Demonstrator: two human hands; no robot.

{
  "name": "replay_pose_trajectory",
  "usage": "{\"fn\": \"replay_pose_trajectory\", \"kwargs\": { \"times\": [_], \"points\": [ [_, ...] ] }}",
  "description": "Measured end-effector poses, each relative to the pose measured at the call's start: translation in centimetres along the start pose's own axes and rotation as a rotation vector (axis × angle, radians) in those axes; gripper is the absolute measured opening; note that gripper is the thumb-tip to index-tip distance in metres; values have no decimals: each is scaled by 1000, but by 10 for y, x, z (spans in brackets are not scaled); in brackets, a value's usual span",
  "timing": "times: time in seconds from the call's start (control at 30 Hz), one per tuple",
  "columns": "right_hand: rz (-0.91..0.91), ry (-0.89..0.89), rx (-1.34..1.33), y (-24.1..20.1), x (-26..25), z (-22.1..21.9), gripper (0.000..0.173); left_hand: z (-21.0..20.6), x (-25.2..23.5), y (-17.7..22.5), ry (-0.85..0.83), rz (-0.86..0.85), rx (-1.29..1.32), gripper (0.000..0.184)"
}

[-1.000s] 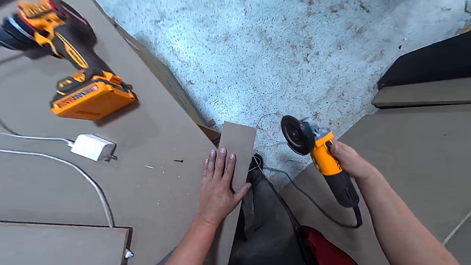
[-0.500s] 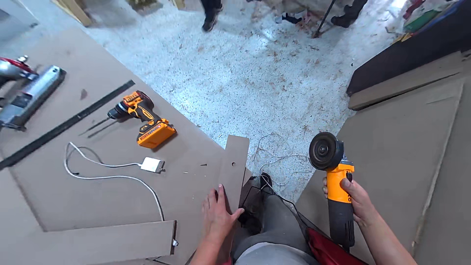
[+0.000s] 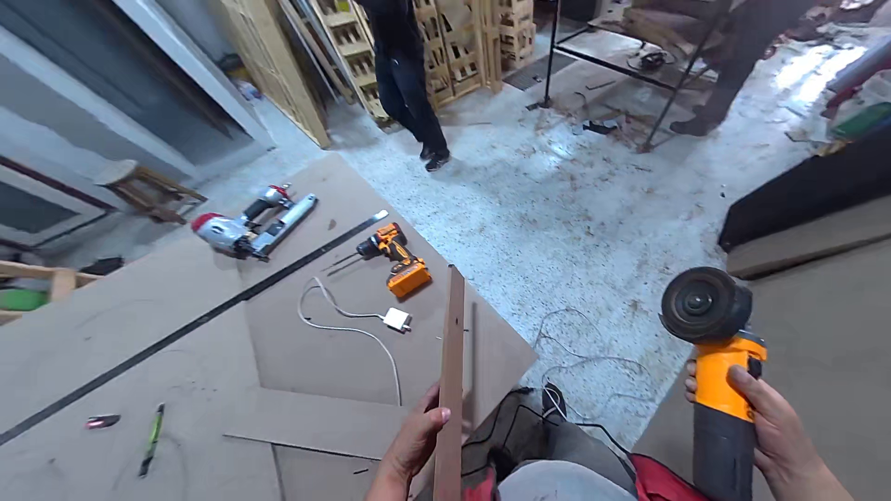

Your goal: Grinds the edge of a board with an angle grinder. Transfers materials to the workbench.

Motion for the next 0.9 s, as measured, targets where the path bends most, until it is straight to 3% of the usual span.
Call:
{"fn": "replay_pose_trajectory", "kwargs": {
  "times": [0.1, 0.5, 0.9],
  "points": [
    [-14, -89, -5, -2, -12, -8, 74, 6, 29, 28, -28, -132, 72, 86],
    [-72, -362, -34, -9, -53, -65, 55, 4, 107, 97, 31, -414, -115, 82],
    [-102, -462, -12, 4, -61, -96, 54, 42, 138, 114, 273, -505, -249, 100]
  ]
}}
Point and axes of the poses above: each hand's wrist, its own x-axis away from the middle knuckle, its own z-axis out of the back of the hand, y = z × x, the point moved 10 cm from there along -x, towards the middle knuckle, and after that the axes turned 11 degrees about -x, right-handed, at the moved point
